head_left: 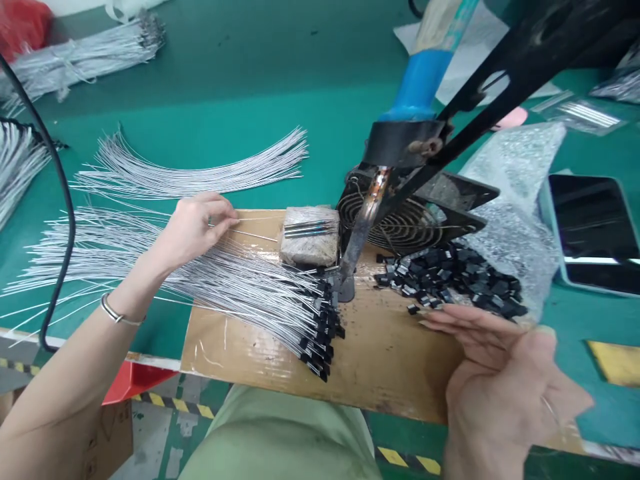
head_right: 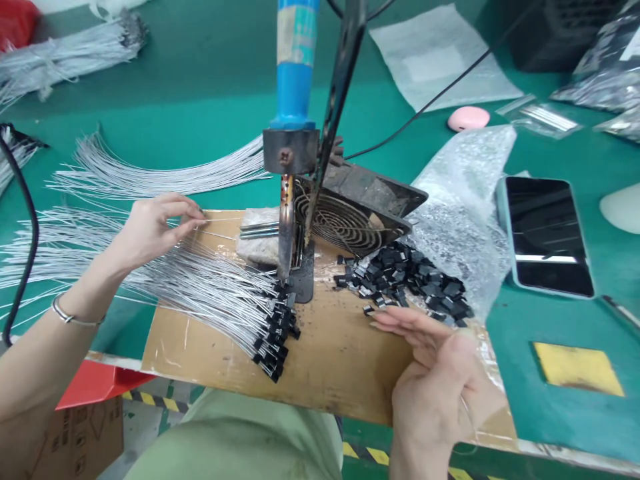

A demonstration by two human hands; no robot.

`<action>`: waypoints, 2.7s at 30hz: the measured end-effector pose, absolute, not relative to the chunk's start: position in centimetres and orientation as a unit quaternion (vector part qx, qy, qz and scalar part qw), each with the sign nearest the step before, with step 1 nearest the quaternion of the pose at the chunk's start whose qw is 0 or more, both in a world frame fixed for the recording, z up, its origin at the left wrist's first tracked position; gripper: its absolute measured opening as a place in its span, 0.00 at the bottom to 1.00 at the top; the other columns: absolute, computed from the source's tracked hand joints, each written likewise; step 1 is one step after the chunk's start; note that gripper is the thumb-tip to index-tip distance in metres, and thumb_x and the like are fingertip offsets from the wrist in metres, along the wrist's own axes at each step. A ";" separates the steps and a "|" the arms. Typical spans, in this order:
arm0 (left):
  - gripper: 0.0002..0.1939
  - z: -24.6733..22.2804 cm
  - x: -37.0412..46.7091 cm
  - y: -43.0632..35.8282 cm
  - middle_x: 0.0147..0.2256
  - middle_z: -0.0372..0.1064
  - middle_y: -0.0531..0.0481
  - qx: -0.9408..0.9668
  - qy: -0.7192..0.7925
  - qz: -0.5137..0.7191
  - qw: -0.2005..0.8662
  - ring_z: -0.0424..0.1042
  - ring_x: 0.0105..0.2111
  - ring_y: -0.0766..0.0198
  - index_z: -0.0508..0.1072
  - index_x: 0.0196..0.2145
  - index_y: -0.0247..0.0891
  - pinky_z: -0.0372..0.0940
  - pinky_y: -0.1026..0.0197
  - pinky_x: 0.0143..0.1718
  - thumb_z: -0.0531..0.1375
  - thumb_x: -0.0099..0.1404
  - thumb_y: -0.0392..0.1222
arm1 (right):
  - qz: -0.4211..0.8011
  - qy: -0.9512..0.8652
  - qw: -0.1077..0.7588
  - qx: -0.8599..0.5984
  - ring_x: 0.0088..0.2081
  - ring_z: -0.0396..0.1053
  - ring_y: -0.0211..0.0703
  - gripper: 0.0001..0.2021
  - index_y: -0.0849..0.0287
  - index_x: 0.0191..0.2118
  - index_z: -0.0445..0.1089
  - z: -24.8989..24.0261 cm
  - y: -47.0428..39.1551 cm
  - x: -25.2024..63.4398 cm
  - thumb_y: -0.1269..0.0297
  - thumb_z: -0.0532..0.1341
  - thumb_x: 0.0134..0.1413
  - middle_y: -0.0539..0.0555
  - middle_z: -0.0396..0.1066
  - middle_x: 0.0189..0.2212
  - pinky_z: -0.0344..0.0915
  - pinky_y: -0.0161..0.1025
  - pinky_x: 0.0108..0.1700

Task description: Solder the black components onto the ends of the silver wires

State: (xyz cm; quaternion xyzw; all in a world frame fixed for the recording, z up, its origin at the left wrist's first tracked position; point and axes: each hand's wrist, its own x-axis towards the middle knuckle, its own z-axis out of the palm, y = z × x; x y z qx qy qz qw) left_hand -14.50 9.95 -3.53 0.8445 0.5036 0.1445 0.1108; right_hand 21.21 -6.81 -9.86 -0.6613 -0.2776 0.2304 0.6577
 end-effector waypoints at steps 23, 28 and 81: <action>0.08 -3.0 -15.2 11.6 0.30 0.78 0.46 0.807 0.528 0.113 0.239 0.77 0.31 0.57 0.72 0.37 0.40 0.67 0.57 0.34 0.60 0.71 0.46 | 0.233 -0.271 0.648 -0.672 0.24 0.76 0.48 0.25 0.61 0.26 0.76 -9.3 -6.8 20.7 0.43 0.61 0.63 0.56 0.79 0.26 0.71 0.48 0.32; 0.08 -1.0 -15.6 10.2 0.26 0.71 0.52 0.755 0.545 0.190 0.312 0.70 0.24 0.62 0.71 0.35 0.43 0.64 0.59 0.25 0.63 0.70 0.47 | 0.235 -0.270 0.645 -0.675 0.25 0.75 0.48 0.25 0.61 0.27 0.77 -9.3 -7.1 20.6 0.43 0.62 0.63 0.56 0.79 0.27 0.70 0.49 0.32; 0.12 -0.4 -3.6 -0.7 0.23 0.58 0.57 0.623 0.443 0.077 0.641 0.54 0.23 0.65 0.69 0.31 0.41 0.50 0.61 0.23 0.58 0.74 0.44 | 0.458 -0.518 0.512 -0.510 0.23 0.63 0.34 0.09 0.57 0.31 0.75 -6.7 -7.9 14.9 0.69 0.66 0.66 0.46 0.67 0.24 0.58 0.34 0.25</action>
